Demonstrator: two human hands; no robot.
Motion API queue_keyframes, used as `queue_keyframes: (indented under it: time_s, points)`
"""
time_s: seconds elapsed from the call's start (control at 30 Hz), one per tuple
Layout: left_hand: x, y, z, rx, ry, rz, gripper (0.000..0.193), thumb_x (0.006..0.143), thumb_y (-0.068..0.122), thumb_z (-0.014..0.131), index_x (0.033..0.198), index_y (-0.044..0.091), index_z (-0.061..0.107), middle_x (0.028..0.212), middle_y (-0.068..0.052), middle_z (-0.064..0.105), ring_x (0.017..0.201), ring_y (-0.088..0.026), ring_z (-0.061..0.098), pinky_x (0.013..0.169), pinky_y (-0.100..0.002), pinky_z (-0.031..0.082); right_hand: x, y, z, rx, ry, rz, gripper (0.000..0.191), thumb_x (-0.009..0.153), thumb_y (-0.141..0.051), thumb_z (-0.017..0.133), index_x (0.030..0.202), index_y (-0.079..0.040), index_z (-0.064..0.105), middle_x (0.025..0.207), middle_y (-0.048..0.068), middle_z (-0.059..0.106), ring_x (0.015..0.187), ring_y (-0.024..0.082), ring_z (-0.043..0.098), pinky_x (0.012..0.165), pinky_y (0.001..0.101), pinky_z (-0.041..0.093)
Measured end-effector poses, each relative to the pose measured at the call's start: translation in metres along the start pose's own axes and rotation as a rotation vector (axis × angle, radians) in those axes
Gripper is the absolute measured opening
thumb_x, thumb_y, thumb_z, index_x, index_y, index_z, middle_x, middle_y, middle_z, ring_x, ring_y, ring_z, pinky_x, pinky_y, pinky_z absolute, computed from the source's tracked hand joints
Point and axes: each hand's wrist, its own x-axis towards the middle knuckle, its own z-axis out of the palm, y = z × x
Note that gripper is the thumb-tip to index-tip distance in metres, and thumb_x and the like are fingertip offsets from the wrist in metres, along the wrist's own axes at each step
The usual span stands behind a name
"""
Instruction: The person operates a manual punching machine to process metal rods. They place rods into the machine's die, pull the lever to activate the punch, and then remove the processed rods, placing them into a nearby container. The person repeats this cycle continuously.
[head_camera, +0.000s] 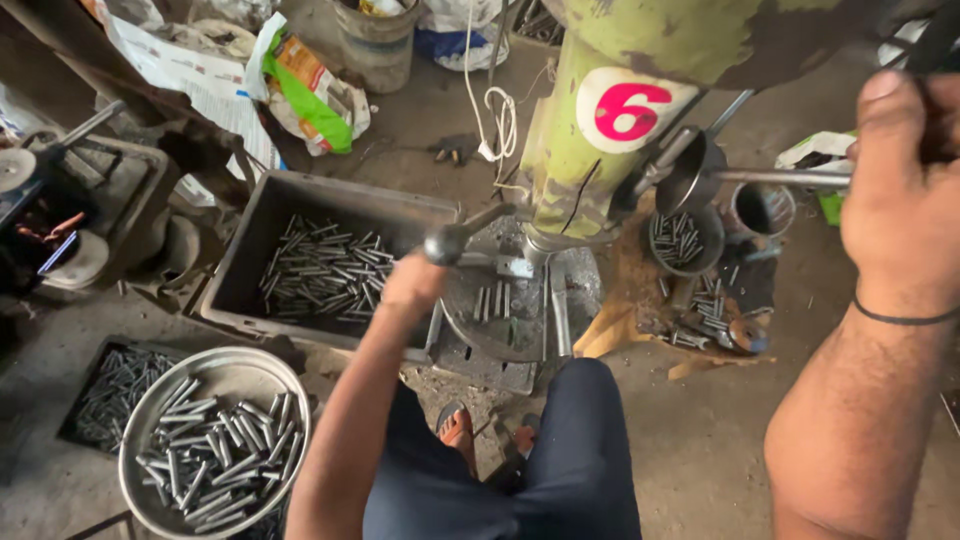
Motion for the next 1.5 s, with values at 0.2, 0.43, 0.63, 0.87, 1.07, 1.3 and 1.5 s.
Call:
queue_keyframes:
  time_s: [0.2,0.43,0.63,0.87,1.07,1.3,1.5]
  points:
    - [0.005,-0.001,-0.002,0.031,0.007,0.063,0.024,0.085,0.022,0.065,0.105,0.011,0.072,0.109,-0.023,0.072,0.100,-0.041,0.068,0.085,-0.051,0.056,-0.003,0.017,-0.002,-0.201,-0.017,-0.111,0.023,0.122,-0.009,0.047,0.115,0.003,0.065,0.088,0.003,0.060,0.075,0.013,0.054,0.069,0.0292,0.042]
    - [0.013,0.001,0.012,-0.067,-0.110,-0.142,0.024,0.092,0.027,0.064,0.107,0.010,0.072,0.103,-0.021,0.072,0.099,-0.042,0.068,0.085,-0.052,0.054,0.002,0.019,0.004,-0.147,-0.021,-0.111,0.025,0.120,-0.012,0.046,0.114,0.005,0.063,0.093,0.004,0.059,0.080,0.016,0.051,0.073,0.0310,0.041]
    - [0.019,0.030,-0.001,-0.348,0.007,-0.271,0.026,0.094,0.029,0.058,0.112,0.011,0.068,0.096,-0.016,0.074,0.097,-0.039,0.070,0.084,-0.049,0.055,-0.025,-0.064,-0.011,-0.295,-0.066,-0.055,0.025,0.114,-0.020,0.061,0.110,0.003,0.069,0.090,0.011,0.066,0.078,0.023,0.062,0.071,0.0350,0.049]
    - [0.040,0.052,0.027,-0.120,-0.050,-0.011,0.041,0.088,0.006,0.056,0.126,0.019,0.063,0.134,-0.010,0.060,0.114,-0.036,0.064,0.088,-0.047,0.056,-0.089,-0.120,-0.014,-0.878,-0.371,0.095,0.026,0.101,-0.030,0.065,0.118,-0.016,0.079,0.065,0.018,0.069,0.063,0.039,0.069,0.065,0.0463,0.056]
    - [0.021,0.050,0.040,-0.454,0.121,-0.067,0.055,0.083,0.003,0.058,0.135,0.018,0.061,0.143,-0.008,0.057,0.115,-0.034,0.065,0.092,-0.043,0.056,-0.118,-0.093,0.003,-0.249,-0.439,0.598,0.034,0.098,-0.023,0.060,0.129,-0.013,0.068,0.066,0.007,0.072,0.052,0.022,0.069,0.054,0.0379,0.055]
    - [-0.025,0.081,0.029,-0.299,0.358,-0.142,0.033,0.089,0.019,0.072,0.121,0.013,0.073,0.115,-0.009,0.074,0.105,-0.032,0.066,0.093,-0.046,0.052,-0.154,-0.061,0.024,0.016,-0.184,0.475,0.023,0.104,-0.015,0.065,0.123,-0.005,0.073,0.069,0.004,0.064,0.062,0.010,0.059,0.058,0.0278,0.047]
    - [-0.038,0.115,0.029,-0.233,0.412,-0.160,0.062,0.077,0.029,0.081,0.132,0.008,0.062,0.123,-0.016,0.068,0.120,-0.038,0.056,0.099,-0.051,0.040,-0.188,-0.016,0.026,-0.059,-0.133,0.336,0.018,0.114,-0.015,0.067,0.126,-0.003,0.073,0.072,0.004,0.063,0.067,0.009,0.061,0.066,0.0264,0.048]
